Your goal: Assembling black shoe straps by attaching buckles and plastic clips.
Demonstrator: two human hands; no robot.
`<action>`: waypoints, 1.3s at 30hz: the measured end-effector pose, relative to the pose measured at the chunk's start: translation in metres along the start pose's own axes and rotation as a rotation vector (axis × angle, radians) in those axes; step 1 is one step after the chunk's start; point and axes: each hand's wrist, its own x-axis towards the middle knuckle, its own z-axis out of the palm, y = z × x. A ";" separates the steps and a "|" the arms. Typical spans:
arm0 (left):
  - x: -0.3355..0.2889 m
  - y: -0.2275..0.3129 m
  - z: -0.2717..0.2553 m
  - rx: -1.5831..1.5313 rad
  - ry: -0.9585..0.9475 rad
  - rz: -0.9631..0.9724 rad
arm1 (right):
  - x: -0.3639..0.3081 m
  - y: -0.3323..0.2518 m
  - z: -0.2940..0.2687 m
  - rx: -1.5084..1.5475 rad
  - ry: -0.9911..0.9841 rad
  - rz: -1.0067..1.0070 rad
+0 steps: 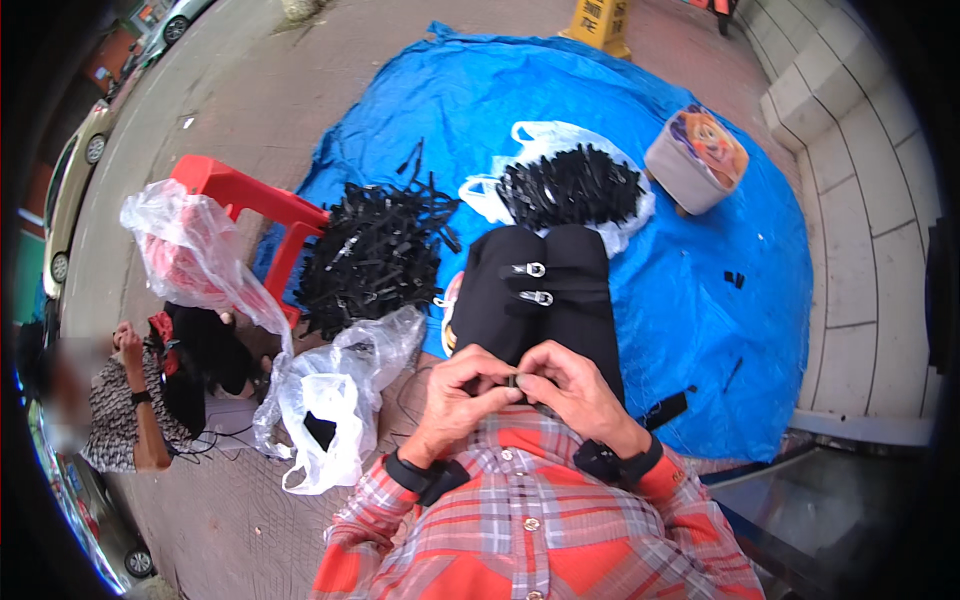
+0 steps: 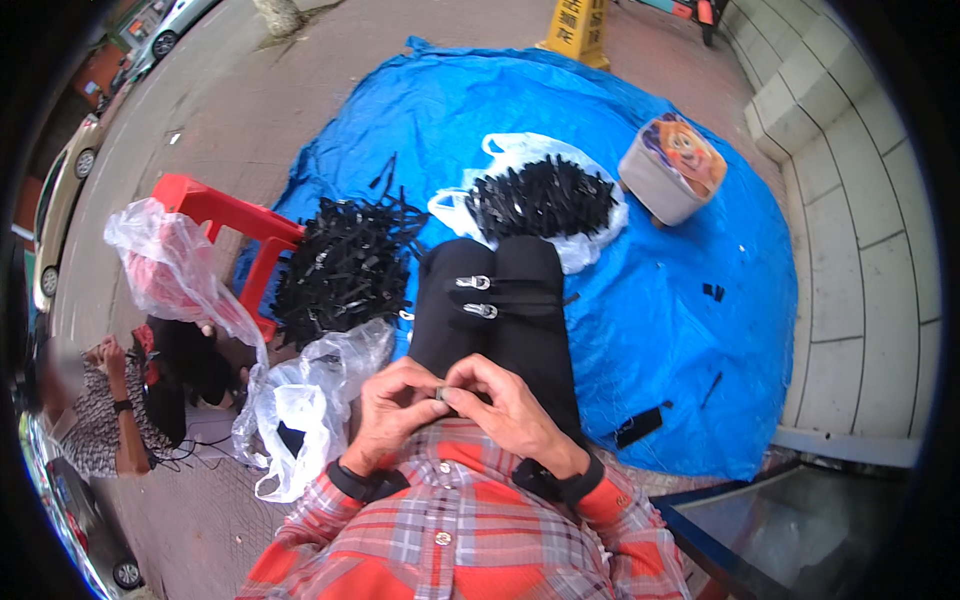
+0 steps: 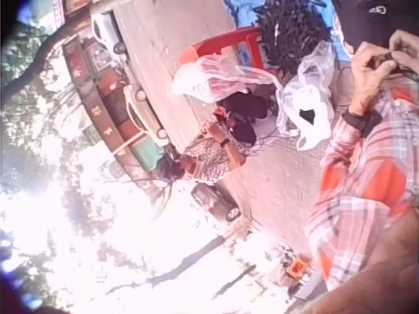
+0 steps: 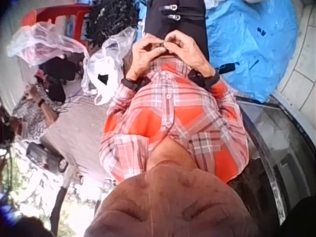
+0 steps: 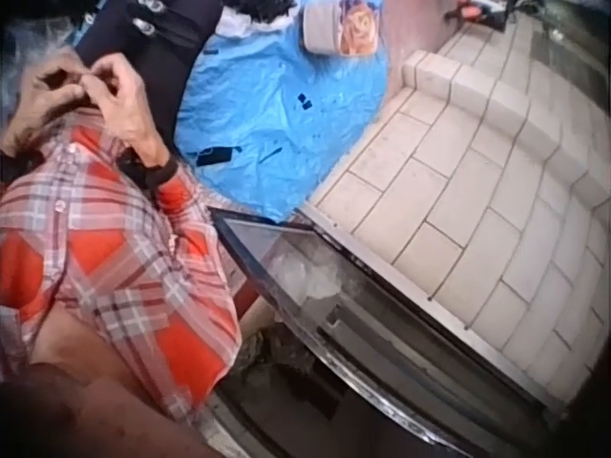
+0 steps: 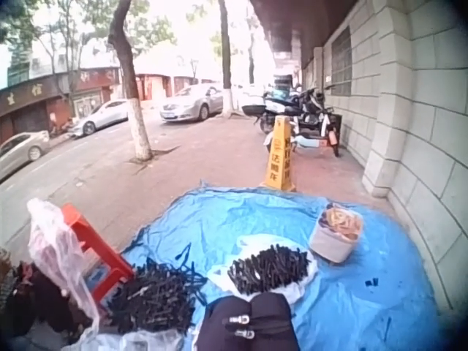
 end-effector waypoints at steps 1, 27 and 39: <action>0.000 0.001 0.000 0.008 -0.008 0.009 | 0.000 0.000 -0.003 0.051 -0.036 0.027; -0.003 0.016 -0.004 -0.216 -0.341 -0.515 | 0.003 0.018 -0.013 -0.096 -0.051 0.097; -0.003 0.013 -0.005 0.045 -0.116 -0.420 | 0.003 0.009 -0.015 -0.433 -0.007 0.000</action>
